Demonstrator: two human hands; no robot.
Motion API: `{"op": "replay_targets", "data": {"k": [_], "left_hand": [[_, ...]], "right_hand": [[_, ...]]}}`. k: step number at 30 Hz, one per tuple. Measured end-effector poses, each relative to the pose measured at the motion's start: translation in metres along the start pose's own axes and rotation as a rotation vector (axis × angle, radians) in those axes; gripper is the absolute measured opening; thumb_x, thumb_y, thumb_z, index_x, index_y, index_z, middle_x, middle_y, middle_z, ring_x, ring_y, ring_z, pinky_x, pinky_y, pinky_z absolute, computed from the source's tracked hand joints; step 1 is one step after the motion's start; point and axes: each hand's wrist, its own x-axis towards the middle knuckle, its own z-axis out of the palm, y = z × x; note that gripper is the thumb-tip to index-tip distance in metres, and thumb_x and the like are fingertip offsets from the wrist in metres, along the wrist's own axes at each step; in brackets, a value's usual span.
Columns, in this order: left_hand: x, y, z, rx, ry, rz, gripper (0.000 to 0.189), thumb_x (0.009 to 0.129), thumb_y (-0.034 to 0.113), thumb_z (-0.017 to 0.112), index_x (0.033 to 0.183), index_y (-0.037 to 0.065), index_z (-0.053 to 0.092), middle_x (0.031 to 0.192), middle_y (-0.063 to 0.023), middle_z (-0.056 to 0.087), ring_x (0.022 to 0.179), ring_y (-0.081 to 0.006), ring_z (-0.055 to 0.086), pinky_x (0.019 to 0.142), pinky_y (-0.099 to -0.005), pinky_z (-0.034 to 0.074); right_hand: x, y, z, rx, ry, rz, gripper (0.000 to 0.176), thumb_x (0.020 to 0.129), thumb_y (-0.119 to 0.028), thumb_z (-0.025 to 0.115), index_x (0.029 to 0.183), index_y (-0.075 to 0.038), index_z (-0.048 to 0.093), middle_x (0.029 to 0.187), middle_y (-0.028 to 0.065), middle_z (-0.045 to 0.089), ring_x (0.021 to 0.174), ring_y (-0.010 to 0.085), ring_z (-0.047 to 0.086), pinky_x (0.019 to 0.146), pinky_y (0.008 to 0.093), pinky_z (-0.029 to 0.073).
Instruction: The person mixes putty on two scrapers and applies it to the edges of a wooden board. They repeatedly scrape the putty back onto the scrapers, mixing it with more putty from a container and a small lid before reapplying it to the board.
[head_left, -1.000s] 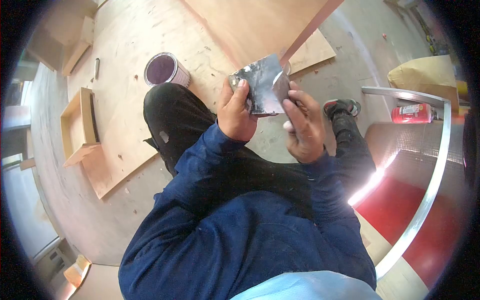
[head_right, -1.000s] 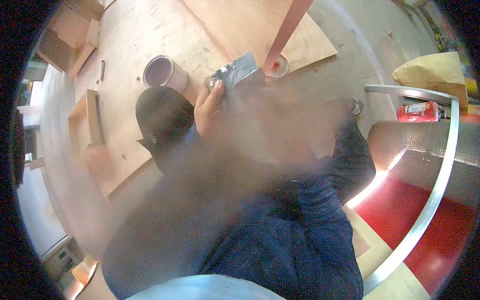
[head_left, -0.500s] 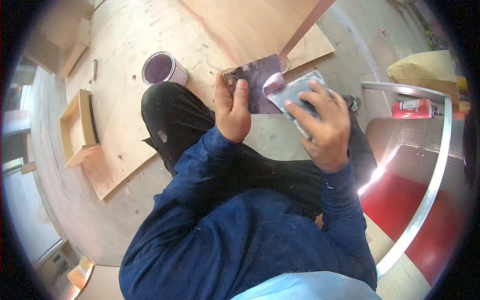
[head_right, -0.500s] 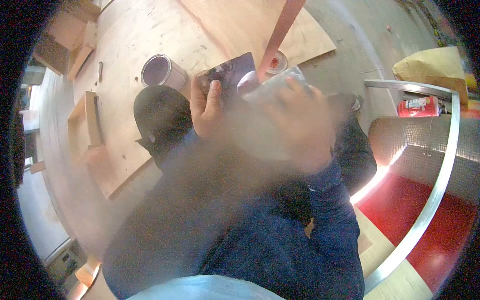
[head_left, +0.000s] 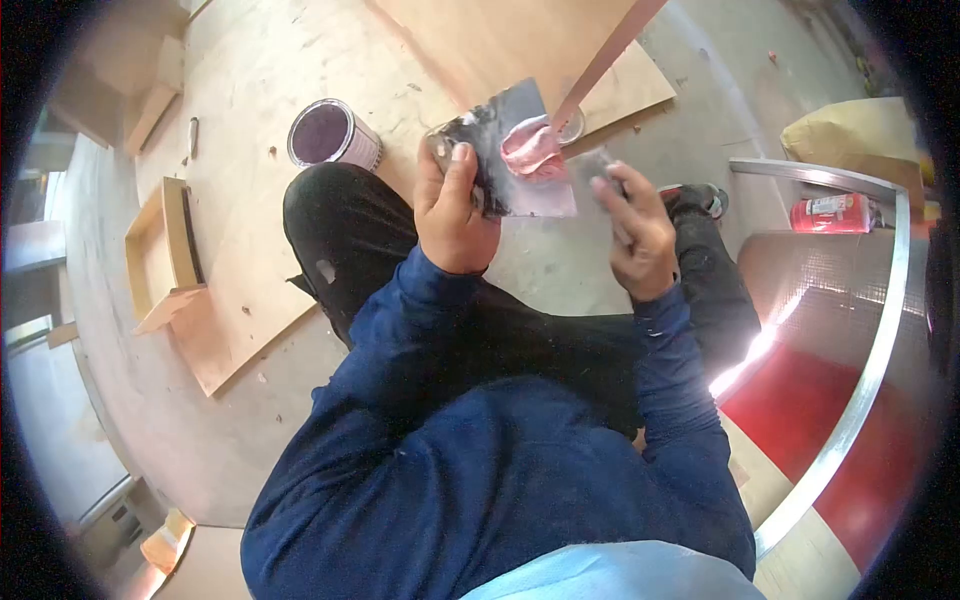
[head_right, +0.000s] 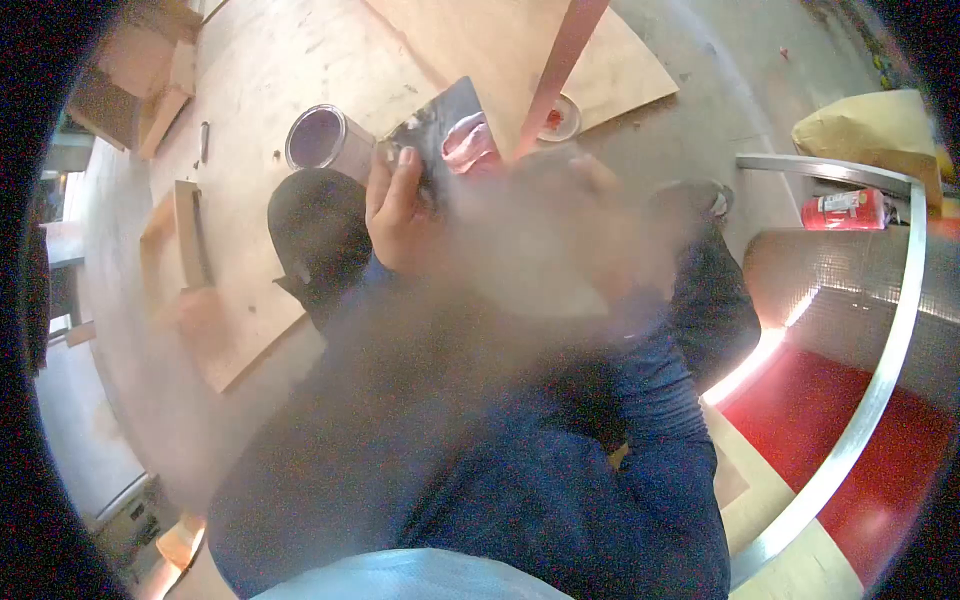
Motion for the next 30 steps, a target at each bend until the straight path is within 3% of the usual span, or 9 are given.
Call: {"op": "replay_targets", "data": {"k": [3,5,9,13,20,22,23,26,30], "left_hand": [[0.004,-0.01,-0.007,0.177,0.151,0.075,0.021,0.098,0.007,0.043,0.119,0.004,0.045,0.095,-0.0019,0.055,0.083,-0.0087,0.052,0.073,-0.0225,0.043],[0.006,-0.022,-0.014,0.5,0.218,0.259,0.021,0.099,0.007,0.043,0.12,0.005,0.043,0.082,0.0036,0.045,0.065,-0.0028,0.038,0.055,-0.0167,0.03],[-0.005,-0.035,-0.009,0.488,0.135,0.37,0.024,0.099,0.005,0.042,0.123,0.003,0.038,0.085,0.0023,0.048,0.065,-0.005,0.041,0.056,-0.0184,0.034],[-0.007,-0.047,-0.025,0.624,0.085,0.446,0.024,0.098,0.004,0.043,0.121,0.002,0.039,0.082,-0.0004,0.051,0.065,-0.0083,0.045,0.057,-0.0219,0.038],[-0.013,-0.027,-0.011,0.988,-0.214,0.324,0.02,0.095,0.004,0.047,0.115,-0.001,0.044,0.083,-0.0085,0.059,0.072,-0.0179,0.058,0.065,-0.0284,0.046],[-0.003,-0.024,-0.003,0.214,0.026,-0.223,0.02,0.097,0.007,0.044,0.116,0.001,0.044,0.098,-0.0101,0.06,0.087,-0.0189,0.061,0.076,-0.0324,0.051],[0.002,-0.02,-0.005,0.094,0.001,-0.291,0.019,0.098,0.008,0.041,0.117,0.003,0.044,0.108,-0.0104,0.058,0.095,-0.0192,0.06,0.084,-0.0366,0.052],[0.0,-0.022,-0.004,0.011,0.059,-0.267,0.019,0.098,0.007,0.041,0.117,0.005,0.044,0.107,-0.0094,0.058,0.096,-0.0187,0.06,0.085,-0.0368,0.052],[-0.003,-0.029,-0.013,0.059,-0.016,-0.077,0.028,0.098,0.013,0.047,0.125,0.004,0.048,0.109,-0.0043,0.059,0.094,-0.0129,0.057,0.081,-0.0288,0.046]], "right_hand": [[-0.002,-0.013,-0.004,-0.755,0.146,-0.1,0.039,0.085,0.008,0.052,0.123,0.0,0.057,0.113,0.0149,0.061,0.098,0.0298,0.065,0.082,0.0367,0.054],[-0.006,-0.034,0.03,0.221,0.286,-0.158,0.027,0.095,-0.008,0.049,0.119,0.003,0.054,0.102,0.0134,0.064,0.078,0.0234,0.067,0.061,0.0351,0.057],[-0.007,-0.005,0.055,0.348,0.454,0.063,0.023,0.094,-0.012,0.05,0.111,0.002,0.056,0.092,0.0124,0.066,0.068,0.023,0.066,0.049,0.0349,0.054],[0.005,0.005,0.05,0.12,0.573,-0.105,0.025,0.094,-0.014,0.051,0.112,0.002,0.055,0.096,0.0136,0.064,0.073,0.0241,0.066,0.054,0.0372,0.054],[0.018,0.005,0.028,-0.451,0.811,-0.507,0.03,0.095,-0.019,0.054,0.115,0.003,0.054,0.107,0.0165,0.06,0.085,0.0268,0.064,0.065,0.0424,0.055],[0.021,0.005,0.019,-0.616,0.856,-0.627,0.031,0.095,-0.02,0.054,0.116,0.004,0.054,0.11,0.0173,0.059,0.088,0.0275,0.064,0.069,0.0439,0.055],[0.006,0.002,-0.004,-0.742,0.353,-0.809,0.032,0.092,-0.008,0.055,0.123,0.001,0.052,0.121,0.0204,0.053,0.104,0.0342,0.06,0.083,0.048,0.053],[0.01,0.017,0.016,-0.749,-0.092,-0.949,0.039,0.086,0.009,0.052,0.124,-0.001,0.053,0.124,0.0217,0.051,0.114,0.038,0.056,0.091,0.0456,0.05],[-0.001,0.028,0.017,-0.789,-0.074,-0.84,0.054,0.078,0.02,0.049,0.127,-0.003,0.054,0.127,0.0222,0.049,0.121,0.0404,0.052,0.095,0.0431,0.049]]}}
